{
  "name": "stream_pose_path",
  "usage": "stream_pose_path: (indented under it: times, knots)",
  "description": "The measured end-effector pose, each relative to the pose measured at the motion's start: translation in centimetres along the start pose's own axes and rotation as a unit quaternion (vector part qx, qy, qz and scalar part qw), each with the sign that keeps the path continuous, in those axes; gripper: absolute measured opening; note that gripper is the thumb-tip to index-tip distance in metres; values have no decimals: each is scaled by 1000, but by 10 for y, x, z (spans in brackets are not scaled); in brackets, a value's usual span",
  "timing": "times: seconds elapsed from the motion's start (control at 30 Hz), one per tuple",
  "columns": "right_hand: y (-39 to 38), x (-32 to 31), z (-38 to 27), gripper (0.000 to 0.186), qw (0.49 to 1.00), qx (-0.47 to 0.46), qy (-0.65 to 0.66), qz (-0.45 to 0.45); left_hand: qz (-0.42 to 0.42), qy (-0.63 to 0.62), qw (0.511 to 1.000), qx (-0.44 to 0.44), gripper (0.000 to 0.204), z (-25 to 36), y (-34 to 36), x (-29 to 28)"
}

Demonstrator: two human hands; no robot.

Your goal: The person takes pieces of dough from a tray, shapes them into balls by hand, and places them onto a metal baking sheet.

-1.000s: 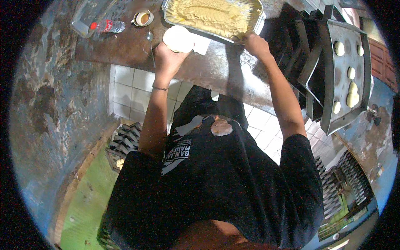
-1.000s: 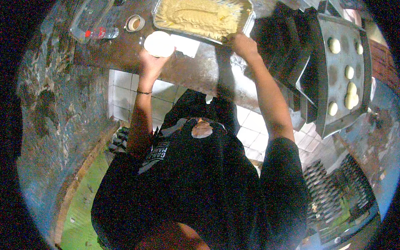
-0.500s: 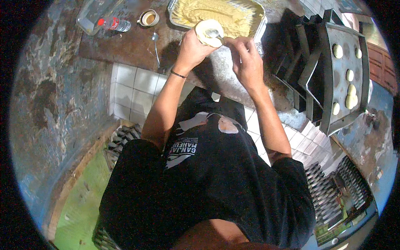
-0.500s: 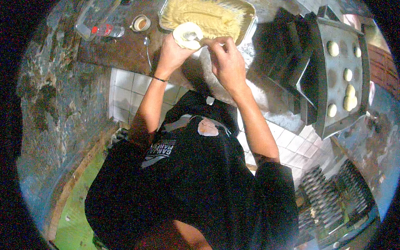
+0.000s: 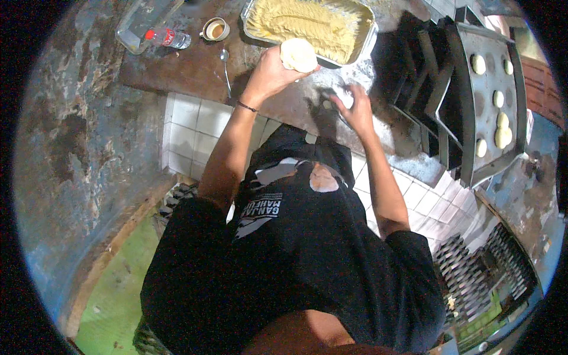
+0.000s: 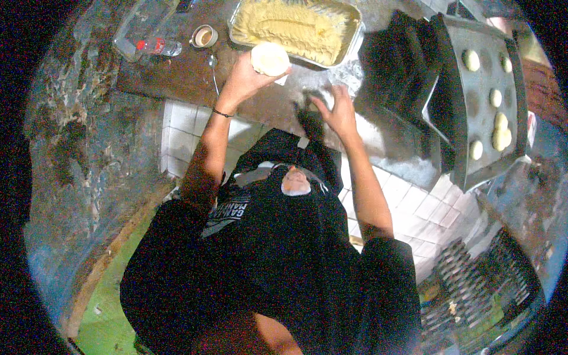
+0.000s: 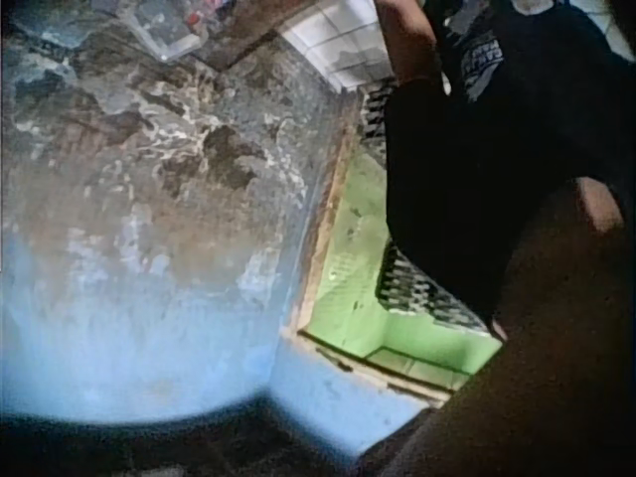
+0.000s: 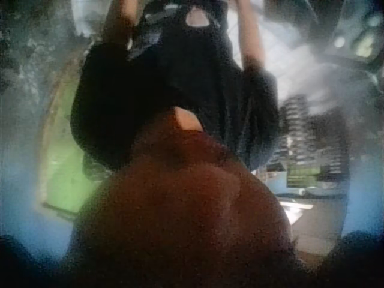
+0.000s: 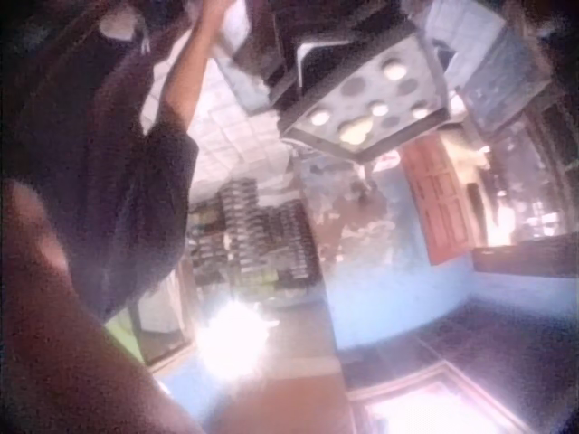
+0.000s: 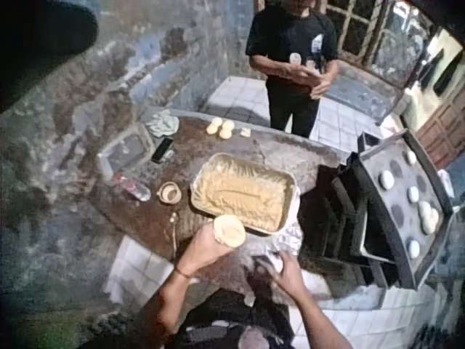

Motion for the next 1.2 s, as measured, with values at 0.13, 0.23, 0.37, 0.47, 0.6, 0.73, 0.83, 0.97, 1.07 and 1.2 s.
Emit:
stream_pose_path:
  times: [0.13, 0.23, 0.37, 0.47, 0.6, 0.73, 0.83, 0.97, 1.07, 1.2]
  knots:
    - [35, -75, -97, 100, 969, -220, 107, -47, -117, 17, 993, 9, 47, 21, 3, 12]
    - [52, -113, -139, 76, 970, -190, 65, -136, -176, 2, 983, 48, 53, 39, 7, 16]
    - [53, -137, -151, 46, 973, -122, 154, -124, -200, -72, 974, 82, 60, 58, 6, 12]
    - [48, -140, -146, 29, 975, -42, 202, -89, -200, -259, 944, 47, 57, 67, -1, 12]
    - [39, -145, -154, 39, 899, 42, 417, -128, -140, -326, 934, -49, 47, 71, -5, 15]
    - [31, -159, -181, 77, 980, -193, 42, 15, -48, -370, 928, -9, 34, 80, -2, 23]
    - [35, -160, -193, 76, 962, -272, 2, -21, -77, -364, 928, -20, 31, 86, 3, 23]
    - [46, -165, -185, 54, 986, -154, 58, -22, -140, -428, 884, -125, 35, 89, 4, 13]
    - [47, -171, -177, 32, 982, -139, 122, 26, -103, -414, 900, -87, 40, 93, -1, 13]
    - [40, -173, -178, 24, 982, -123, 137, 40, -67, -341, 938, 2, 37, 101, 0, 23]
Point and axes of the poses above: each hand's wrist, its own y-axis towards the middle knuckle, its own x-axis out of the palm, z = x × y, the point moved 2 cm from there along y, towards the middle knuckle, and after that the axes turned 4 degrees about x, right-handed, at the moved point
